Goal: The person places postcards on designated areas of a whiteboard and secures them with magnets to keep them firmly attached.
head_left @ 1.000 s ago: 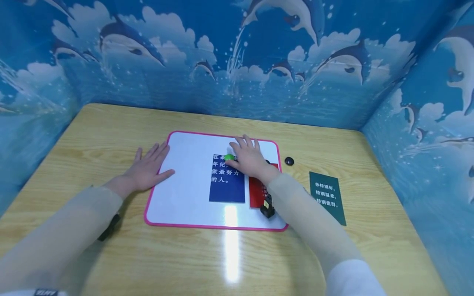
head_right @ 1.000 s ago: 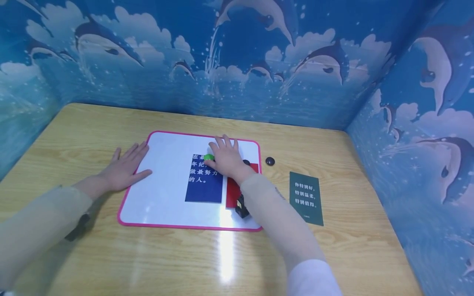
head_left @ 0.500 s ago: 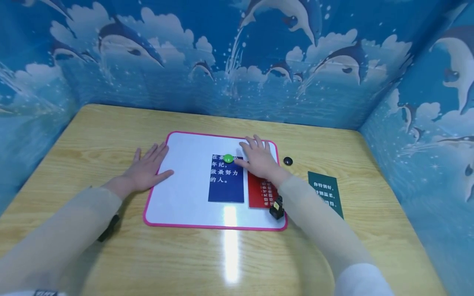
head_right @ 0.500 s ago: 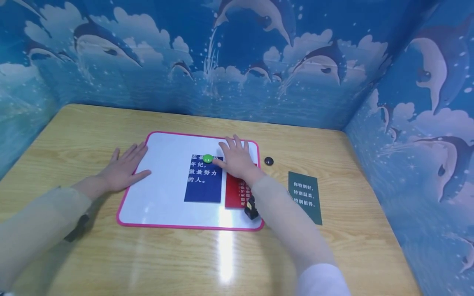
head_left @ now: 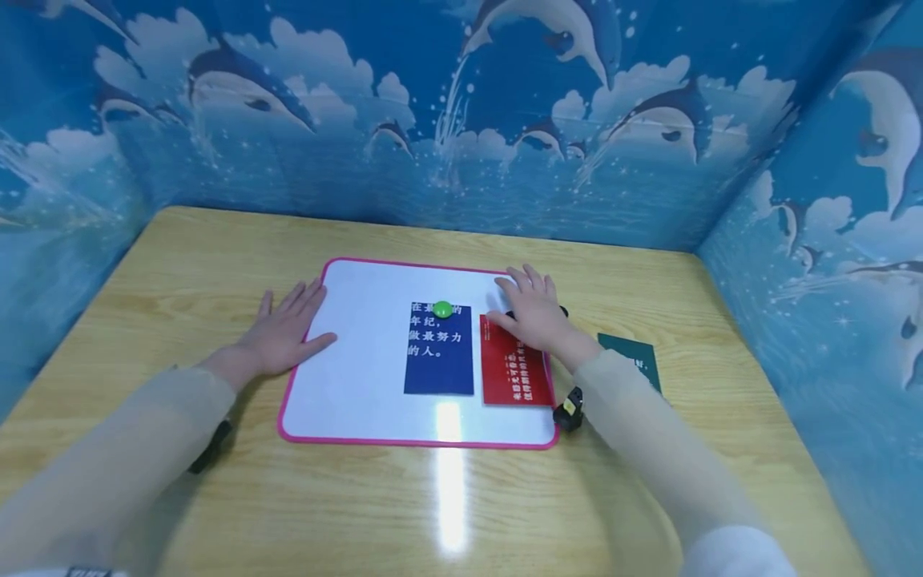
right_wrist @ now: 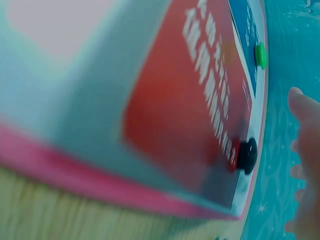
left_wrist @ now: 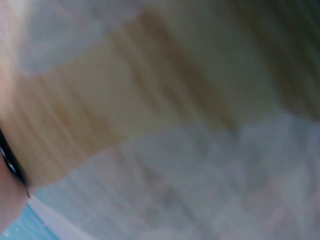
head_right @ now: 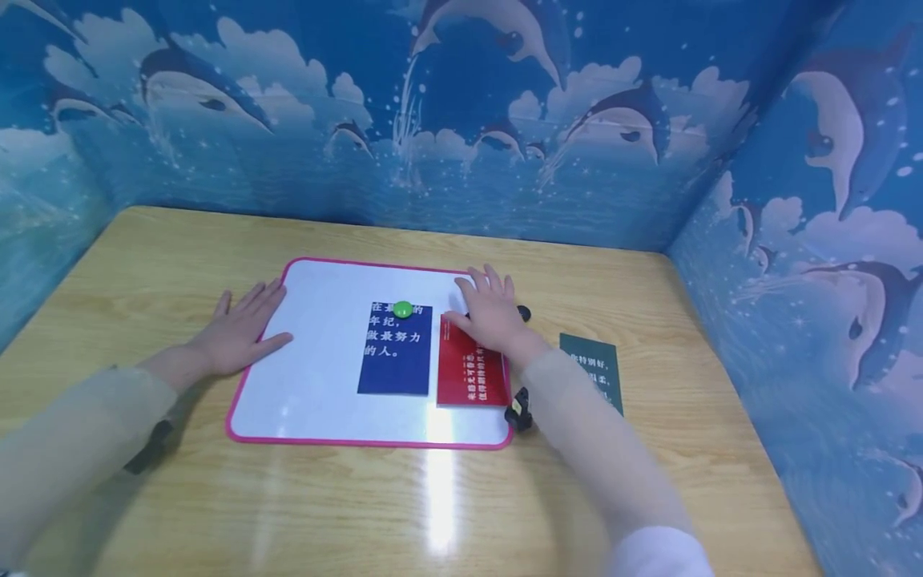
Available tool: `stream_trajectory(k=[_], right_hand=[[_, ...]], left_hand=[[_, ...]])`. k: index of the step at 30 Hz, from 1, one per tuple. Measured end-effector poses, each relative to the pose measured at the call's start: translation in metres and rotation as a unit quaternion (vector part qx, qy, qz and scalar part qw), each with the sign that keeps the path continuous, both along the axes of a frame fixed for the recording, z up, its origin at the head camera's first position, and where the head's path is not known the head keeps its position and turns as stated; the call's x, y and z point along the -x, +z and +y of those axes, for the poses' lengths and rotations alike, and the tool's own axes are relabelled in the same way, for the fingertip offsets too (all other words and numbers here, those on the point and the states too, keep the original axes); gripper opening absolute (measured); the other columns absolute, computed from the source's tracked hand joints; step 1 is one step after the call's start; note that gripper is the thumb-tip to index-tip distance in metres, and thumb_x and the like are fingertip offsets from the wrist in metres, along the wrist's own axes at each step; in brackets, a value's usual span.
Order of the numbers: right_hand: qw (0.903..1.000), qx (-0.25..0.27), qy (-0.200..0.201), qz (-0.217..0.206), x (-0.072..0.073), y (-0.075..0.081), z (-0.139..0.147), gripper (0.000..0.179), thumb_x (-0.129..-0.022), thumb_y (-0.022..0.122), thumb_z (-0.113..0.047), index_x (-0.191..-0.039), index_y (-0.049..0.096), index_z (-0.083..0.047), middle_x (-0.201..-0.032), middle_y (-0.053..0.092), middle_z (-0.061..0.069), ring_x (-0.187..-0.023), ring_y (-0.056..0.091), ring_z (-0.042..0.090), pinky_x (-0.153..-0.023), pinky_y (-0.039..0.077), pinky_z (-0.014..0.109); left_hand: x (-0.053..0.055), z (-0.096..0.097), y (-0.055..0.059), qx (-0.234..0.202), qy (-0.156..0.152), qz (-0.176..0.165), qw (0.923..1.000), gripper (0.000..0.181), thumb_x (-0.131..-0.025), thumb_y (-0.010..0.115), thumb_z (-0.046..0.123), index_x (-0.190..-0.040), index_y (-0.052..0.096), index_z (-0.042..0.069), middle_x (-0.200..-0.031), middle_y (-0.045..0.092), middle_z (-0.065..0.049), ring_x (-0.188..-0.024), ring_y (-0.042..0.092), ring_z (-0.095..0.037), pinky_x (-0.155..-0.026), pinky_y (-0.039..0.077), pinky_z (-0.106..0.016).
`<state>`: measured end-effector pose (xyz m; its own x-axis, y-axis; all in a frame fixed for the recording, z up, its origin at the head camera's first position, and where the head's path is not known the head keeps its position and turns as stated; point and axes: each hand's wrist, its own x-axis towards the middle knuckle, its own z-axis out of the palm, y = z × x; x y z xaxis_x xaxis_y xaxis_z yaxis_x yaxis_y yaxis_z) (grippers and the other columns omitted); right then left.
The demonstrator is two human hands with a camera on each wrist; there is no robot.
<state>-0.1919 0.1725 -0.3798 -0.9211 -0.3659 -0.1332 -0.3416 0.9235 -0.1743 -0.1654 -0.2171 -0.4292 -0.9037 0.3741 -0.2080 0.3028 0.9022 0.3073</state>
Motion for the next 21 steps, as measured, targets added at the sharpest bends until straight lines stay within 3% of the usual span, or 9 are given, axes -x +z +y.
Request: stream_trajectory(k=[21], right_hand=[[0.9967,0.006,-0.080,0.017,-0.022,-0.001,0.104,0.065,-0.090,0.057,-0.042,-0.138,0.039,-0.002,-0.150,0.021,0.026,-0.139,0.010,0.050,-0.108,0.007,0.069]], left_hand=[[0.001,-0.001,-0.004,0.004,0.006,0.002,1.0000,0.090,-0.090,0.032,0.067,-0.151,0.000,0.010,-0.159,-0.002,-0.013,-0.145,-0.003,-0.037,-0.108,-0.012,-0.066]])
